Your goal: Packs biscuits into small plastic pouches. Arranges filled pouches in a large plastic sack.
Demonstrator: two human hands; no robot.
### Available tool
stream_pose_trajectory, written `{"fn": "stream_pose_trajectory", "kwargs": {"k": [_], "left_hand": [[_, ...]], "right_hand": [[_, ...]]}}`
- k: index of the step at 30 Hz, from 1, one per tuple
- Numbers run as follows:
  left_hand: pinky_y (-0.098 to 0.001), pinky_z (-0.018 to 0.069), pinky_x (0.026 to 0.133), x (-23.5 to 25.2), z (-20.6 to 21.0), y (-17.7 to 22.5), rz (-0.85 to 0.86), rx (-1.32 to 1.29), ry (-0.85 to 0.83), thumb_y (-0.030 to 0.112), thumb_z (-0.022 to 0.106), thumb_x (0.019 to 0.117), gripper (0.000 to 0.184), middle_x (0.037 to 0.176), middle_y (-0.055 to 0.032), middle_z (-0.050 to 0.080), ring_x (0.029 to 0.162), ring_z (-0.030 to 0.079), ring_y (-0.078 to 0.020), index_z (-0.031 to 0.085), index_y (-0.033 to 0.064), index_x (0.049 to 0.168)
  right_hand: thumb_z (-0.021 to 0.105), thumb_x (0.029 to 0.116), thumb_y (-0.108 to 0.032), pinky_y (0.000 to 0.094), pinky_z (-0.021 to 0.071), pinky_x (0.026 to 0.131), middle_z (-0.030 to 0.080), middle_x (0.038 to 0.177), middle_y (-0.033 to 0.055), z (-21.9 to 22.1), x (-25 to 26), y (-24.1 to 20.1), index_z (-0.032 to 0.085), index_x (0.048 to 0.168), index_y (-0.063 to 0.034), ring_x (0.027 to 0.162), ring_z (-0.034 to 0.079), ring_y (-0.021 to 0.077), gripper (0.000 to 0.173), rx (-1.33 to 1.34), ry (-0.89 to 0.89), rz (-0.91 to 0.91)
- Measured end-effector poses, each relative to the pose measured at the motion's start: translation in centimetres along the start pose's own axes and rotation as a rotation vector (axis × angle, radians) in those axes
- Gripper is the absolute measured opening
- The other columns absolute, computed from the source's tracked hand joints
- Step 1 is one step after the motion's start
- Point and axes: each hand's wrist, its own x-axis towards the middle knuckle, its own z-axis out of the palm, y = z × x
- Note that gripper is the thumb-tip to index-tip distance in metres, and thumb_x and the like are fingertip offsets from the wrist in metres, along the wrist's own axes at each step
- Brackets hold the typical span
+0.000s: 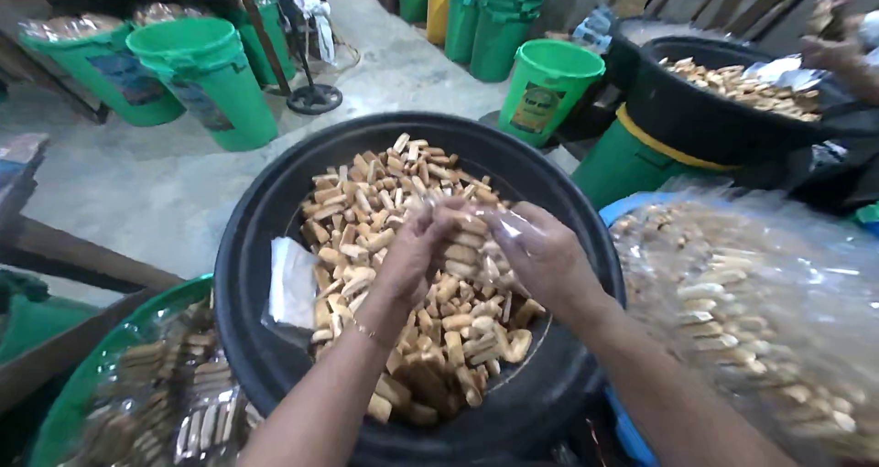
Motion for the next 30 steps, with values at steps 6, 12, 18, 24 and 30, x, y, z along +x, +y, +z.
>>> {"fn": "stream_pose_trajectory", "kwargs": {"k": [6,12,18,24,30], "left_hand": [[-0.0191,0.0556,0.056,1.1,-5.1,0.9,0.133,0.009,0.216,0.039,0.049,0.1072,0.025,0.082,0.0037,0.068,0.064,0.065,-0.0036,0.061,0.0204,0.120],[-0.0257,0.0603,0.069,2.2,-6.3,1.2,0.122,-0.031,0.358,0.035,0.053,0.1058,0.029,0.102,-0.0003,0.071,0.080,0.070,-0.0098,0.061,0.0191,0.129],[-0.0284,0.0599,0.069,2.7,-5.3,1.6,0.097,-0.181,0.390,0.027,0.048,0.1079,0.026,0.100,-0.0043,0.070,0.081,0.070,-0.0133,0.060,0.0143,0.127],[-0.0286,0.0611,0.068,1.9,-2.0,1.8,0.109,-0.297,0.342,0.024,0.032,0.1122,0.032,0.086,-0.0064,0.069,0.073,0.070,-0.0144,0.057,0.0074,0.123],[-0.0309,0.0629,0.072,-0.4,0.9,0.4,0.018,-0.255,0.003,0.021,0.028,0.1113,0.033,0.092,-0.0046,0.072,0.080,0.073,-0.0146,0.051,0.0070,0.130]], "right_hand": [[0.049,0.1043,-0.008,0.0416,0.0576,0.068,0.069,0.091,0.0128,2.4,0.6,2.1,0.066,0.128,-0.0036,0.073,0.066,0.0218,0.030,0.236,-0.298,0.293],[0.060,0.0993,-0.010,0.0655,0.0464,0.097,0.051,0.141,0.0323,8.5,0.4,-0.2,0.041,0.150,0.0040,0.123,0.057,0.0511,0.056,-0.241,-1.226,0.377],[0.051,0.1047,-0.010,0.0561,0.0480,0.103,0.064,0.126,0.0278,4.1,1.4,1.8,0.057,0.133,0.0075,0.119,0.063,0.0413,0.034,-0.009,-0.784,0.452],[0.068,0.0918,-0.018,0.0156,0.0546,0.083,0.067,0.105,0.0032,-0.5,0.6,1.0,0.068,0.105,-0.0001,0.095,0.064,-0.0003,0.022,0.333,0.278,0.235],[0.064,0.1014,-0.024,0.0227,0.0462,0.102,0.060,0.117,0.0073,1.6,2.2,2.3,0.071,0.108,-0.0159,0.115,0.057,0.0108,0.012,0.090,0.457,-0.231]]}}
